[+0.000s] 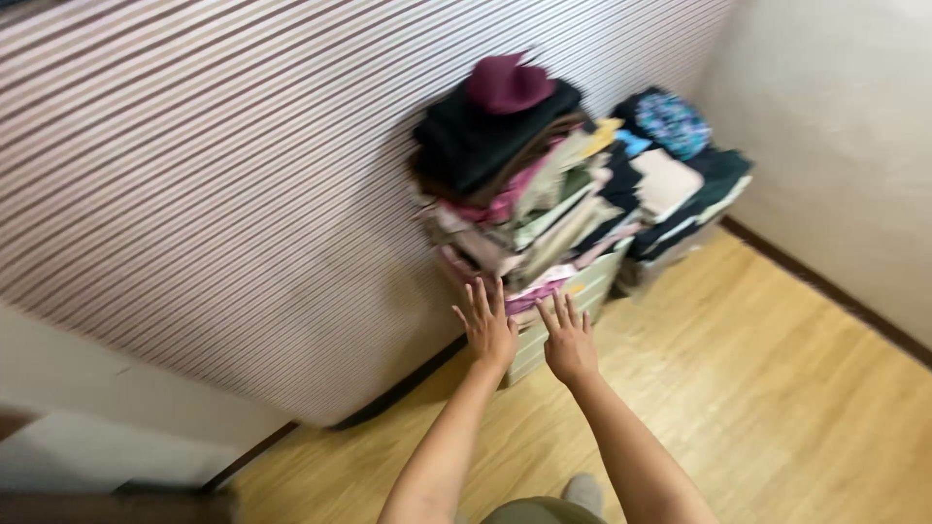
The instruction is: Folding various items of clothing and placing them into a closet shelf.
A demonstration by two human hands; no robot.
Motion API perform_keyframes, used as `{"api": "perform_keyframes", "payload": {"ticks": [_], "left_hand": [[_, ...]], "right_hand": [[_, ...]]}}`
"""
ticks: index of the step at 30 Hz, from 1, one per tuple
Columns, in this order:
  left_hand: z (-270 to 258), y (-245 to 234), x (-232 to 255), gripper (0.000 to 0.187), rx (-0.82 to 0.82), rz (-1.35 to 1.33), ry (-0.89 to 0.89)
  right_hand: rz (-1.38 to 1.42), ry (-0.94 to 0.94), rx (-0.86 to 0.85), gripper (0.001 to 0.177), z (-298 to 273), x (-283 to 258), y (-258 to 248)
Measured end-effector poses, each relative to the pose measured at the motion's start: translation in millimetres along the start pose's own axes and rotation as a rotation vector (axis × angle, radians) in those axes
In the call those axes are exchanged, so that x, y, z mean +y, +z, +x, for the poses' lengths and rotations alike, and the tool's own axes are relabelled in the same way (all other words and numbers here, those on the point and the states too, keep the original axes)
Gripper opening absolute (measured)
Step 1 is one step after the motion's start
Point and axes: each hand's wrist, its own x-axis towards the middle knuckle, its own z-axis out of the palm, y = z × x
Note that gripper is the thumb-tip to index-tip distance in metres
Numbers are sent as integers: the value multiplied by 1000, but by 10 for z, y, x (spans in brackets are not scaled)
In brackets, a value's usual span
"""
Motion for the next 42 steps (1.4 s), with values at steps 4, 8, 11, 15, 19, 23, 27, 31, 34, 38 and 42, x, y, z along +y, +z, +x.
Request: {"api": "perform_keyframes", "payload": {"ticks": [4,8,11,15,19,23,27,31,34,38,42], "left_hand": [[267,463,794,88,21,-67,96],[431,873,1404,85,66,-127,229],[621,1101,1666,85,40,-163,249],[821,1425,1912,86,-36,-187,216],[998,1748,2217,88,-67,-139,273],[1457,1993,2557,94,-135,-122,316],[2220,2030,2847,100,-213,-123,287],[3003,2223,3062,99,-185,-100,312],[3315,2470,3160,95,-172,-60,313],[3538,2617,3446,94,-261,-4,287],[3803,3184,3535,92,-275,36,278]], "right_hand": [[-12,16,-4,86,144,710,-226],[9,6,95,81,177,1284,-381],[25,53,115,79,234,1643,-482],[-2,153,81,82,277,2053,-478],[-44,220,117,84,437,2409,-333],[-11,193,118,77,863,2752,-202],[-14,290,103,84,1472,3241,-264],[4,356,159,85,2063,3794,-425],[-28,442,204,81,2318,4009,-343],[15,500,249,83,2566,4305,-328],[-3,516,182,84,2758,4714,-198]]}}
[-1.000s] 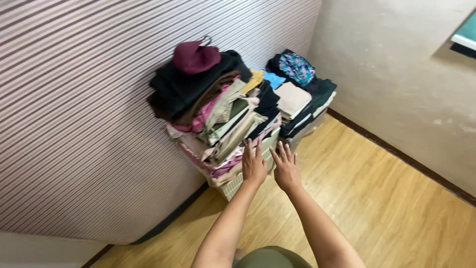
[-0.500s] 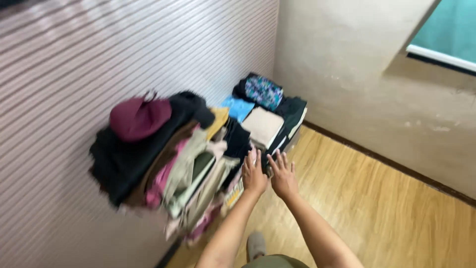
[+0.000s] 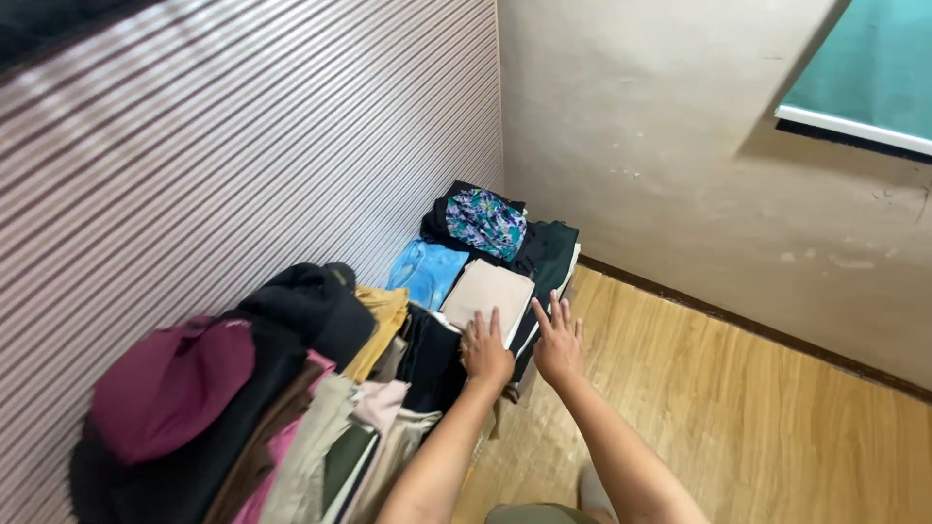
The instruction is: Folding various items of clothing and placing them into a closet shelf.
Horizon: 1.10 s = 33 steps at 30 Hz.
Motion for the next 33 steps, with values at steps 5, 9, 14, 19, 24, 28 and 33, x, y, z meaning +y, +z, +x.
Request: {"api": "perform_keyframes", "payload": {"ticks": [5,9,14,19,24,28,33], "left_hand": [[509,120,120,80,-57,-40,-183],[984,196,259,78,-92,-139,-376],[1234,374,630,84,-8,-138,-426],[1373,530,921,88,80,-177,-404],[1611,971,775,81,0,-213,-416],[1812,1200,647,71,-97,-279,-483],[2373,1698,271,47,-233,-372,-519]], "right_hand": [[-27,-130,-34,85,545,495,201],[26,-141,-236,86,1117,781,69],[51,-263,-218,89,1585,1103,20],[105,-408,-206,89,1841,1447,261],[70,-393,-307,87,2067,1664,569],[64,-333,-384,87,2238,1629,619],[46,-335,-433,91,2765,1610,726]]}}
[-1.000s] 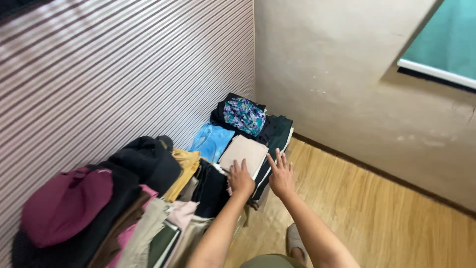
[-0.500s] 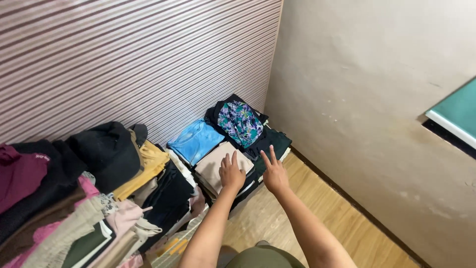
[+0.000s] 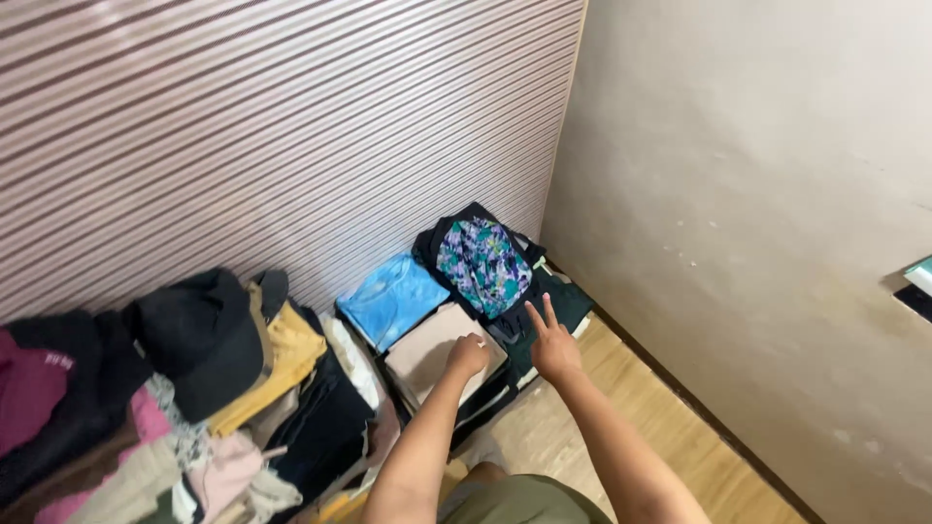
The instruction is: Folding various items of clothing and placing them into a closet shelf.
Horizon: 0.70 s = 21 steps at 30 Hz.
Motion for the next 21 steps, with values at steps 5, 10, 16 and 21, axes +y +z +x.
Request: {"api": "perform_keyframes", "payload": {"ticks": [5,10,16,21], "left_hand": [[1001,322,-192,38,-31,32,78],[1253,342,-90,35,-3,5,12],[1418,351,-70,45,148,-142,-158],[1625,586,-216,51,332,-212,-75]], "right_hand": [[-41,90,-85,90,570,229,-174],[-6,172,-102,87,974,454,235],[-53,184,-283,33,1284,812,1168],[-35,46,-402,21,1486,660,1504]]}}
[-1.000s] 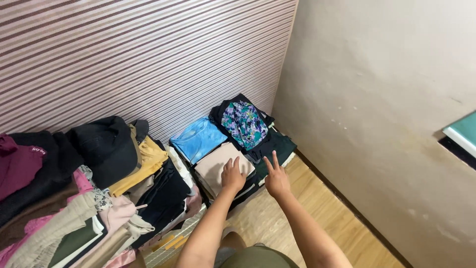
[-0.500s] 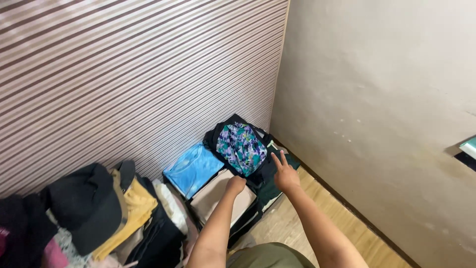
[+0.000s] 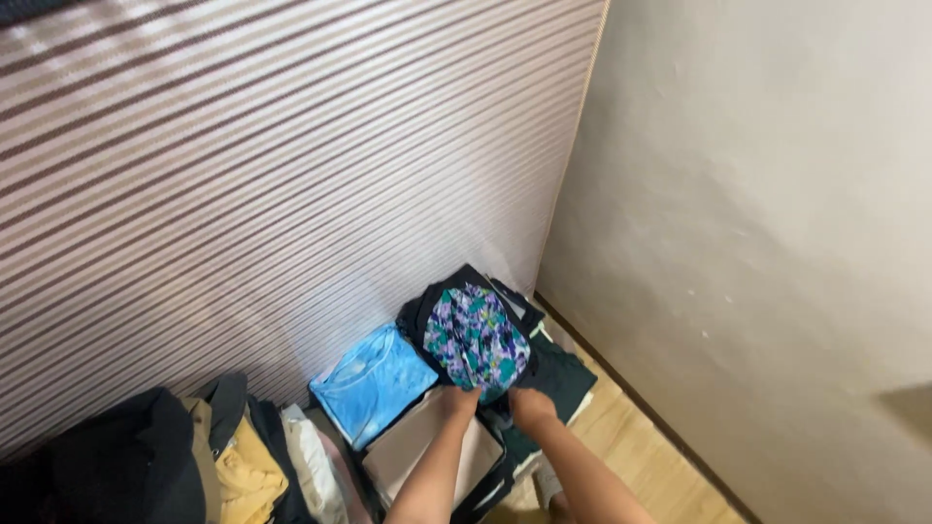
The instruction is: Folding various items of clothing and placing them into a closet shelf.
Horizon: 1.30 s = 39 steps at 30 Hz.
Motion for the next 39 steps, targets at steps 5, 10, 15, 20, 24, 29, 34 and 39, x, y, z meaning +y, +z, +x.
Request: {"api": "perform_keyframes", "payload": {"ticks": [5,10,15,20,24,29,34,39], "left_hand": [[-49,-13,227,58,187,-189,-230],[179,-107,651,54,169,-493,-373],[394,-477,1020,41,88,-1170,-326],[617,-777,1050,33,206,-1155,-220],[594,-1273,1369,28,371,-846,40],[146,-2186,2499,39,391,-741,208],[32,-2462,2728,40,381,-714,152],[-22,-2597,2601,34,619,-459,298]], "right_hand": [[130,-74,-62,36,-45,-355,-533],[325,-250,-20,70,200,-385,-973],[509,-491,266,36,1034,-67,-809],[744,-405,196,23,1624,64,-1189],[742,-437,403,25,1540,-162,-1790],[741,-489,237,50,704,-963,-2833],[1032,-561,-124,38,718,-1186,-2823],[1157,-474,-211,30,712,-1201,-2697]]}}
